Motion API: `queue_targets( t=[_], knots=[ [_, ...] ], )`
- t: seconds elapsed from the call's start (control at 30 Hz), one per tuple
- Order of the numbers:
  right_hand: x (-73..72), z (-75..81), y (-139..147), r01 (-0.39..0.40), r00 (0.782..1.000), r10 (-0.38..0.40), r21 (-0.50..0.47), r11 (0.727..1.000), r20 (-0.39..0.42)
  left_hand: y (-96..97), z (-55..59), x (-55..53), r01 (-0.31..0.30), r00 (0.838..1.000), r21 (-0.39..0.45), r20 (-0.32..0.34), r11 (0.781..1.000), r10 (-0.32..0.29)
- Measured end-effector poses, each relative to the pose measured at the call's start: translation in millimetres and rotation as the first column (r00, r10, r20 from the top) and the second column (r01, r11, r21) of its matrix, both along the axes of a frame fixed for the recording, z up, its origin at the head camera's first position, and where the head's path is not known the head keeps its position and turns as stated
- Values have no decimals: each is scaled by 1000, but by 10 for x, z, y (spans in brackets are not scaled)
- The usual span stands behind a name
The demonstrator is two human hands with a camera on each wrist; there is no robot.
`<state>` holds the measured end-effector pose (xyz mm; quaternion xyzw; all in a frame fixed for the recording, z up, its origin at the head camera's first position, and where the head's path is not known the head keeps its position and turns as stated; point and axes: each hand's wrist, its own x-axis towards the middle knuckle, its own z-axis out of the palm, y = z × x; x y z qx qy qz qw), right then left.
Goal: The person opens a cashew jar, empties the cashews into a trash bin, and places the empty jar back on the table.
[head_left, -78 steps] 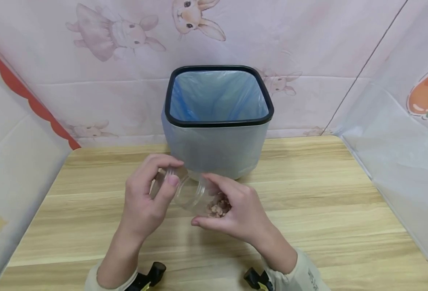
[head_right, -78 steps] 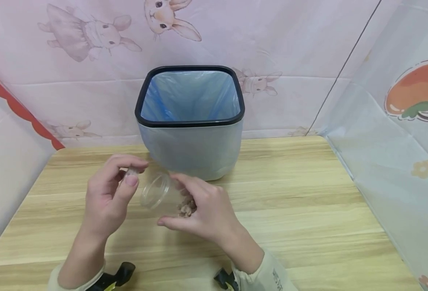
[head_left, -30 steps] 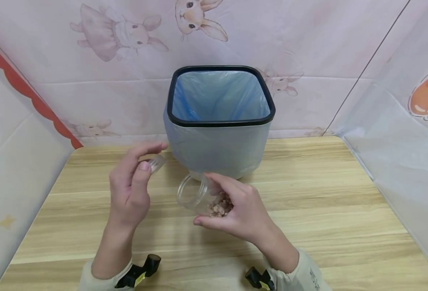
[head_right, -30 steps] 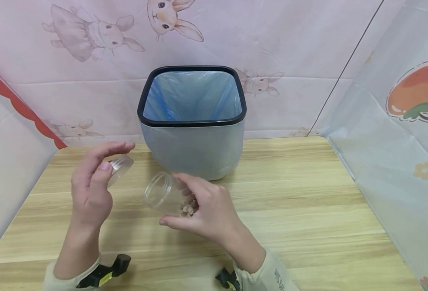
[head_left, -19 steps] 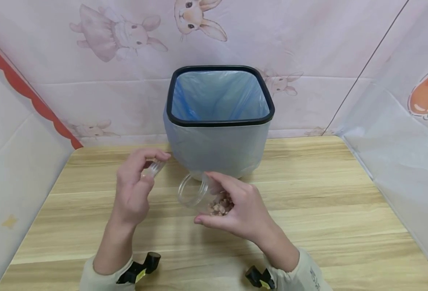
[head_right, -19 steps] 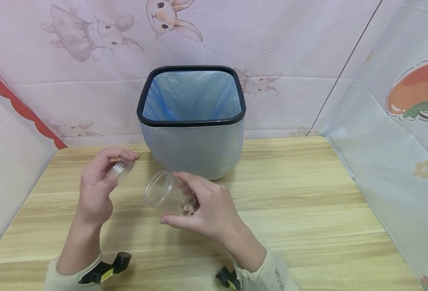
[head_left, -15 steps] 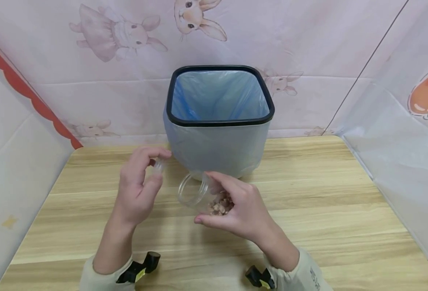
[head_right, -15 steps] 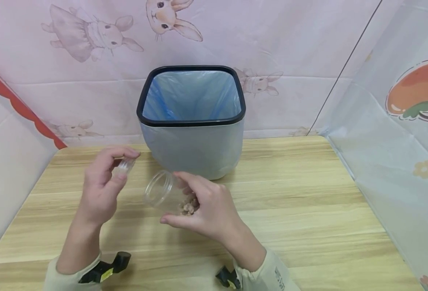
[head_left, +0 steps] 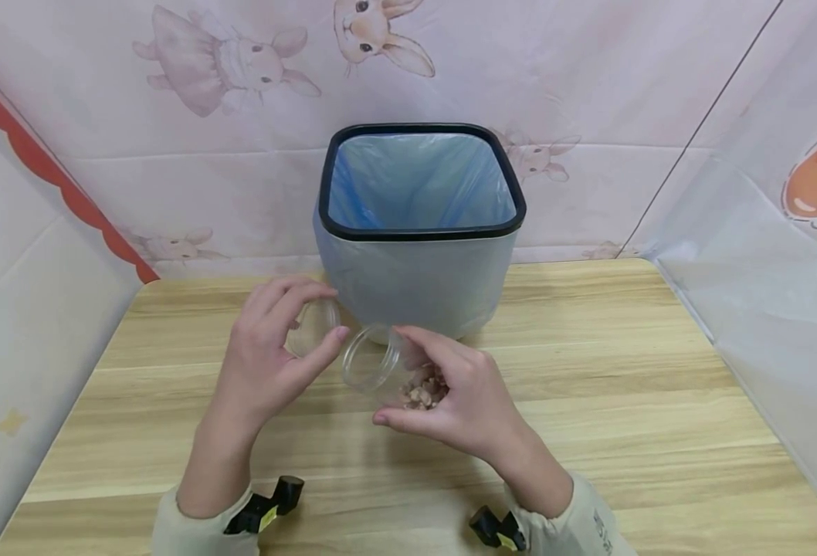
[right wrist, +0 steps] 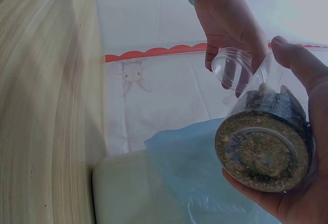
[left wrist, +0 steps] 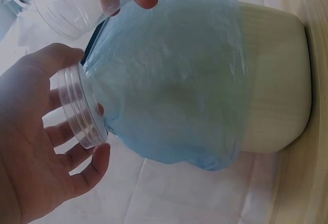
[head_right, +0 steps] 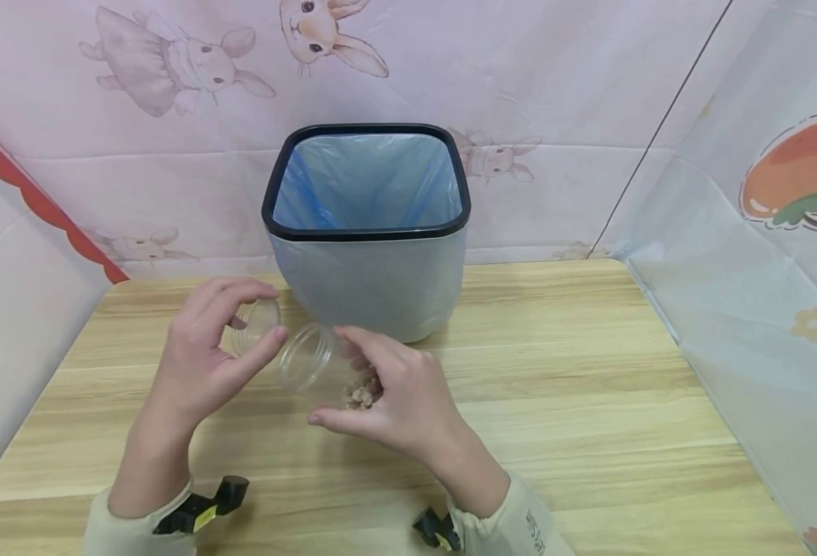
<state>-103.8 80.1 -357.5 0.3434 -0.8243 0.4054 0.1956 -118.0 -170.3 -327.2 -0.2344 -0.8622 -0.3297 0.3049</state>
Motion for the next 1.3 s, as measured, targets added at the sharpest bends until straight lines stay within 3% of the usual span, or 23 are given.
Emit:
queue_targets(
  t=[0.2,0.33,0.73,1.3],
  knots=[
    [-5,0,0,3,1000,-3,-1,1000,-1,-17,-20,-26,-10,1000,-31,-18,999,10],
    [-11,-6,1,4,1000,-4,-5,1000,-5,-51,-53,-54,-17,1000,-72,5,997,17],
    [-17,-21,9,9,1000,-9,2,1000,9,-138,-244,-167,-31,987,-220,148,975,65],
    [-13,-10,11,9,1000,-8,-2,1000,14,-236,-401,-260,-35,952,-272,284,962,115]
  ],
)
